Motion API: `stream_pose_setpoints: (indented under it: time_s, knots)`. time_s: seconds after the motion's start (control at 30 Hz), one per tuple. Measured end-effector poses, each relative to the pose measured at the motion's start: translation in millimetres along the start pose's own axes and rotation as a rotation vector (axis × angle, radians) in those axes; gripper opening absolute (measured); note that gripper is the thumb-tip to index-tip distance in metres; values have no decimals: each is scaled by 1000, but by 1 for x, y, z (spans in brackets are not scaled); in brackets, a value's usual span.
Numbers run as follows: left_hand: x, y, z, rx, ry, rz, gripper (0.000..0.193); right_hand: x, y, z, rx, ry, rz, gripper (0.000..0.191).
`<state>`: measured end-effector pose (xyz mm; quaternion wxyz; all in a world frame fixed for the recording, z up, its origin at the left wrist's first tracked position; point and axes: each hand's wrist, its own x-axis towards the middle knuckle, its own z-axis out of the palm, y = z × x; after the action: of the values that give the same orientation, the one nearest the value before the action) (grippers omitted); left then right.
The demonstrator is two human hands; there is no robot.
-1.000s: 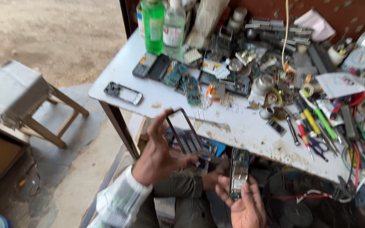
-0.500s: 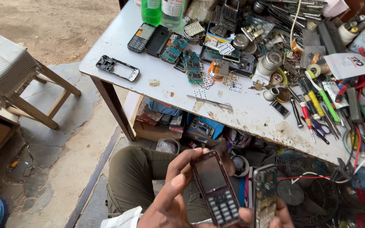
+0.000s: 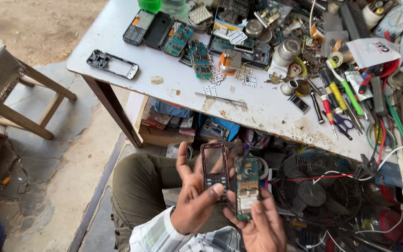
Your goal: The person opens a box and removes a mobile phone circuit board. They apply adhesive to the board, attach a keypad, and use a screwdriver to secure it. They then clean the phone casing with a toothbrush and place the keypad into the casing.
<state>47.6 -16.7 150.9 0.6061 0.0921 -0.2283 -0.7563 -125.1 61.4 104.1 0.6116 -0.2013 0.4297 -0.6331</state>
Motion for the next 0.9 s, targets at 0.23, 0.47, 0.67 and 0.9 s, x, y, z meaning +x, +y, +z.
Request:
stream_pose_setpoints:
  time_s: [0.23, 0.47, 0.67, 0.9]
  knots:
    - [8, -9, -24, -264, 32, -192, 98, 12, -2, 3, -21, -119, -132, 40]
    - [10, -6, -24, -274, 59, -276, 92, 50, -47, 14, -142, -159, -160, 49]
    - [8, -4, -25, -137, 51, -328, 94, 95, -48, 19, -73, -147, -139, 50]
    - [13, -17, -38, 43, 170, -493, 120, 124, -30, 9, -153, 80, -220, 33]
